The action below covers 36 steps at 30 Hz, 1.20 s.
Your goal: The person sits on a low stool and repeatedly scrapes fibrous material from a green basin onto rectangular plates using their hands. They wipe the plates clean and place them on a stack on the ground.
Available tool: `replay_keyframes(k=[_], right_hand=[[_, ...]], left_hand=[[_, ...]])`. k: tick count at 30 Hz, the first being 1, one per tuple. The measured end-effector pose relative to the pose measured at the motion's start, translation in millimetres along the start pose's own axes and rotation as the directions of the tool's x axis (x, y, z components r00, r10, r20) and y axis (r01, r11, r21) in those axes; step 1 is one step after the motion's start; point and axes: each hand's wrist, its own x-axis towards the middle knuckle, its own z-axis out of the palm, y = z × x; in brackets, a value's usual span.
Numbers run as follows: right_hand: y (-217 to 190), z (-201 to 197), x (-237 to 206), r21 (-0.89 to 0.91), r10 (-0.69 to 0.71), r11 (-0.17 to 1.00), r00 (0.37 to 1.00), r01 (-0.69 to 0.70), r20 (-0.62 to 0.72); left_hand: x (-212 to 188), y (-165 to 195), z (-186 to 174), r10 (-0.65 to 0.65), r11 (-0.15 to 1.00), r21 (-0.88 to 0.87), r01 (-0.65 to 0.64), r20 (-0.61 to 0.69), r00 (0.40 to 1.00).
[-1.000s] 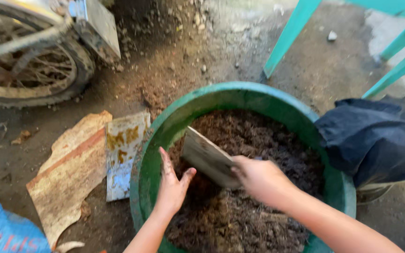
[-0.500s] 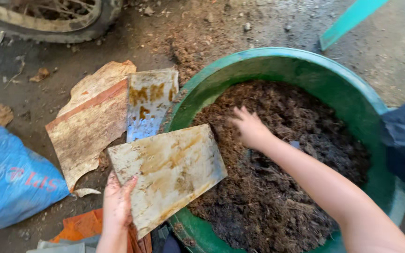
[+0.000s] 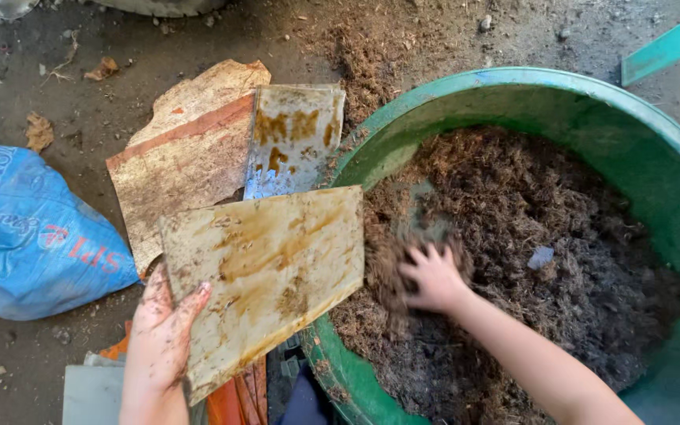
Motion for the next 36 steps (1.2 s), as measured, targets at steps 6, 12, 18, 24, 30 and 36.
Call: replay_keyframes(k=[6, 12, 18, 24, 30, 36], right_hand=[[10.7, 26.1, -45.9, 0.154, 0.118, 0.98, 0.991, -0.125, 0.058], [34.3, -32.6, -50.1, 0.578, 0.351, 0.787, 0.927, -0.214, -0.134], [-124.0, -63.0, -26.5, 0.799, 0.331, 0.588, 0.864, 0.127, -0.38], [-145.4, -27.9, 49.5, 0.548, 0.398, 0.824, 0.541, 0.143, -0.74], [3.0, -19.5, 66.7, 0.87, 0.856, 0.412, 0.441, -0.27, -0.269], [-49.4, -42.2, 93.5, 0.793, 0.745, 0.609, 0.37, -0.036, -0.555]], left_hand=[[29.1, -66.1, 25.9, -0.044, 0.983, -0.176, 0.056, 0.073, 0.996], [58.6, -152.2, 67.8, -0.131, 0.955, -0.246, 0.166, 0.153, 0.979], [58.5, -204.9, 110.4, 0.03, 0.999, -0.018, -0.031, -0.043, 0.999], [46.9, -199.5, 106.4, 0.071, 0.995, 0.079, -0.067, -0.05, 0.996], [49.4, -191.5, 108.7, 0.119, 0.936, 0.345, -0.068, -0.129, 0.985], [58.5, -200.2, 111.2, 0.125, 0.992, 0.033, -0.124, -0.035, 0.991]])
